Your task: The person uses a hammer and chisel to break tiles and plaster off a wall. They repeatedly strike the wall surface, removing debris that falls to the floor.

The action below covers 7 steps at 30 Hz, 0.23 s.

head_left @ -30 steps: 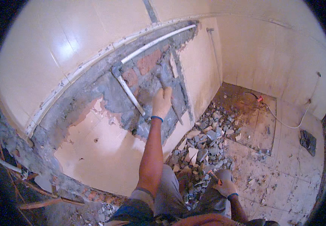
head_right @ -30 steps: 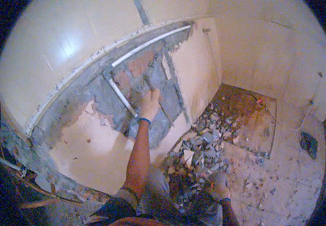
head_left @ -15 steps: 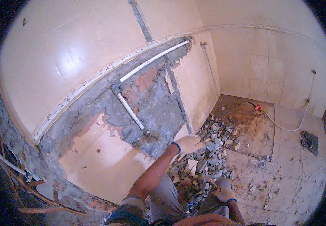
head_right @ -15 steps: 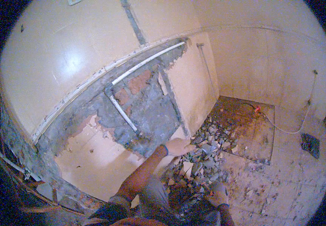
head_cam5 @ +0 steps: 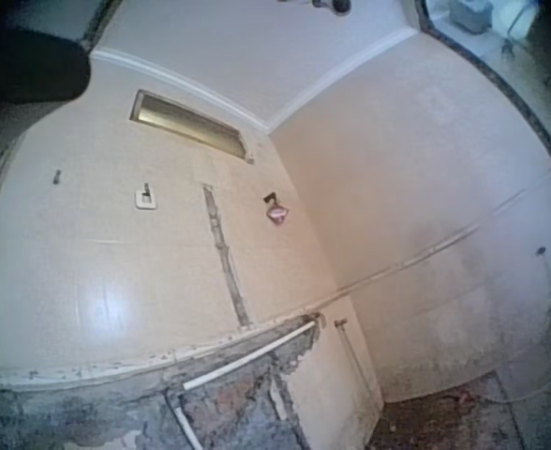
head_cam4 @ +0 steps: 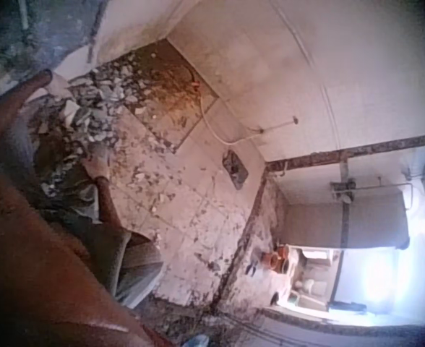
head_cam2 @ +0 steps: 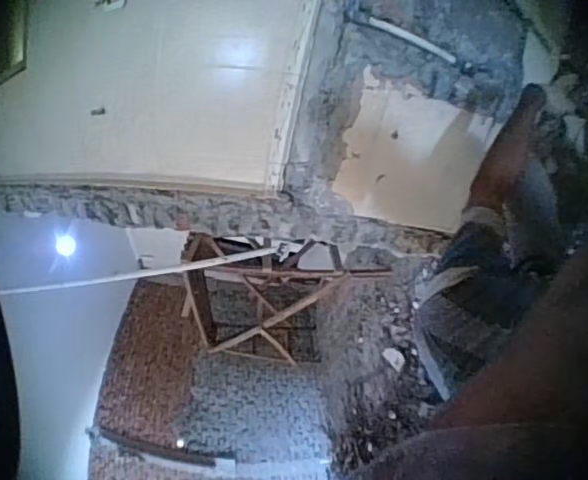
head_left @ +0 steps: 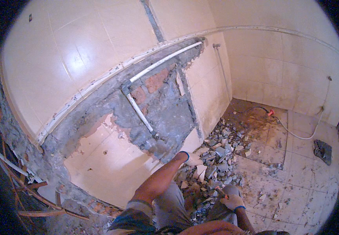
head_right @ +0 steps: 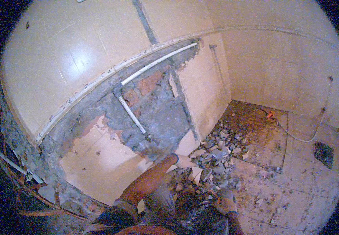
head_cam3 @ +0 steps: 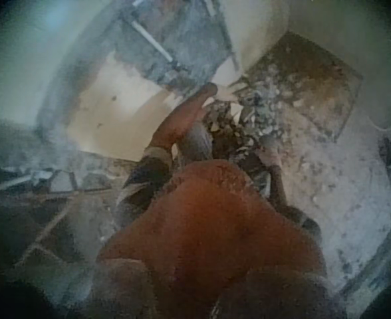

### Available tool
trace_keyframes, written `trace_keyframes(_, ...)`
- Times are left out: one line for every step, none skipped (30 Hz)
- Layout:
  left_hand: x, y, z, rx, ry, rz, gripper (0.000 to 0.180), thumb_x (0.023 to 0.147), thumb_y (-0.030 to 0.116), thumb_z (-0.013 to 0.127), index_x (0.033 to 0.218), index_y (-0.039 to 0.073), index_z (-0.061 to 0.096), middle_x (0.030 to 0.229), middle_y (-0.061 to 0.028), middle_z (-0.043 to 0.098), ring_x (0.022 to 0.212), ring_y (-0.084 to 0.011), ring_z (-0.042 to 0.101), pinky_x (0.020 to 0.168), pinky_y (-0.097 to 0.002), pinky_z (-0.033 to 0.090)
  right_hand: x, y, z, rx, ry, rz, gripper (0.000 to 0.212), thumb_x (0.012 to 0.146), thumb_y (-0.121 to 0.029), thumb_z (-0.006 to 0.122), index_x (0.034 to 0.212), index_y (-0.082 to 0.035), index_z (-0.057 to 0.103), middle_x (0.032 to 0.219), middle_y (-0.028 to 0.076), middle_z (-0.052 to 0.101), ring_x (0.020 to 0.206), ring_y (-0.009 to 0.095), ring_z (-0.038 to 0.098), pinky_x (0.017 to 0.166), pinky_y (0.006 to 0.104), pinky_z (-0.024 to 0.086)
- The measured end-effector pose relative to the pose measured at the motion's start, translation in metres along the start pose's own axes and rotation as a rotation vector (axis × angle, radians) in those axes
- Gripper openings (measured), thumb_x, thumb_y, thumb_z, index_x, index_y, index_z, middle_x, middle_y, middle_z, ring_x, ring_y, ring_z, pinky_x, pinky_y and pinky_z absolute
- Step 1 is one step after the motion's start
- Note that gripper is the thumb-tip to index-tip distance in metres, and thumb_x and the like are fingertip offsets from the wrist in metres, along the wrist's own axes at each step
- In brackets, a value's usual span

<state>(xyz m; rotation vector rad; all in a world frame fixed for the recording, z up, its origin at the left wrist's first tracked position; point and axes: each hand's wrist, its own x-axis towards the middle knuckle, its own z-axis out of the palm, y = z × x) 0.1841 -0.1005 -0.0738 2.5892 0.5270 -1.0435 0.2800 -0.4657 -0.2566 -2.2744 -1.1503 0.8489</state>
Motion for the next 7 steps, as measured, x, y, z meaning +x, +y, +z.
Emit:
trace_keyframes(-0.002, 0.003, 0.001, 0.05, -0.048, -0.005, 0.071, 0.107, 0.055, 0.036, 0.126, -0.004, 0.072, 0.128, -0.0211, 0.073, 0.113, -0.0368, 0.068, 0.103, -0.0482, 0.049, 0.0, -0.004, -0.005, -0.013, 0.008, -0.049, 0.054, 0.082, -0.059, 0.074, 0.092, -0.007, 0.069, 0.1, 0.024, 0.076, 0.095, 0.042, 0.074, 0.085, 0.0517, 0.056)
trace_keyframes(-0.001, 0.003, 0.003, 0.03, -0.061, -0.029, 0.072, 0.107, 0.055, 0.035, 0.128, -0.003, 0.071, 0.128, -0.0202, 0.074, 0.113, -0.0367, 0.068, 0.104, -0.0484, 0.049, -0.001, -0.01, -0.011, -0.036, -0.003, -0.061, 0.054, 0.082, -0.059, 0.074, 0.093, -0.007, 0.069, 0.103, 0.024, 0.076, 0.096, 0.042, 0.074, 0.086, 0.0515, 0.056)
trace_keyframes(0.005, 0.001, 0.004, 0.041, -0.09, -0.028, 0.072, 0.107, 0.056, 0.035, 0.131, -0.002, 0.07, 0.128, -0.0197, 0.074, 0.114, -0.0364, 0.068, 0.104, -0.049, 0.049, -0.008, -0.016, -0.016, 0.0, -0.008, -0.027, 0.054, 0.083, -0.059, 0.074, 0.096, -0.007, 0.069, 0.106, 0.025, 0.076, 0.098, 0.041, 0.074, 0.087, 0.0513, 0.056)
trace_keyframes(0.013, -0.004, 0.006, 0.054, -0.12, -0.027, 0.073, 0.107, 0.057, 0.034, 0.134, -0.001, 0.069, 0.129, -0.0193, 0.074, 0.116, -0.0361, 0.068, 0.104, -0.0496, 0.048, -0.018, -0.022, -0.021, 0.027, -0.027, 0.043, 0.054, 0.083, -0.058, 0.074, 0.099, -0.007, 0.07, 0.108, 0.025, 0.076, 0.099, 0.041, 0.074, 0.087, 0.0512, 0.056)
trace_keyframes(0.021, -0.01, 0.012, -0.02, -0.099, -0.081, 0.076, 0.107, 0.061, 0.033, 0.132, 0.001, 0.071, 0.135, -0.0203, 0.072, 0.121, -0.035, 0.066, 0.107, -0.0473, 0.047, -0.024, -0.03, -0.026, 0.055, -0.044, 0.113, 0.054, 0.083, -0.058, 0.074, 0.102, -0.007, 0.07, 0.111, 0.025, 0.075, 0.101, 0.041, 0.074, 0.088, 0.051, 0.056)
trace_keyframes(0.031, -0.018, 0.014, -0.014, -0.104, -0.023, 0.078, 0.106, 0.063, 0.033, 0.134, 0.002, 0.071, 0.134, -0.0205, 0.072, 0.121, -0.0336, 0.066, 0.107, -0.045, 0.048, -0.027, -0.04, -0.033, 0.026, -0.075, 0.154, 0.058, 0.084, -0.057, 0.074, 0.117, -0.01, 0.07, 0.117, 0.027, 0.075, 0.106, 0.04, 0.074, 0.092, 0.0511, 0.056)
trace_keyframes(0.041, -0.027, 0.017, -0.012, -0.108, 0.029, 0.079, 0.105, 0.066, 0.034, 0.136, 0.003, 0.071, 0.133, -0.0208, 0.073, 0.121, -0.0322, 0.067, 0.108, -0.0427, 0.048, -0.031, -0.048, -0.041, -0.003, -0.105, 0.195, 0.066, 0.084, -0.057, 0.074, 0.132, -0.012, 0.07, 0.122, 0.028, 0.074, 0.111, 0.04, 0.074, 0.096, 0.0512, 0.056)
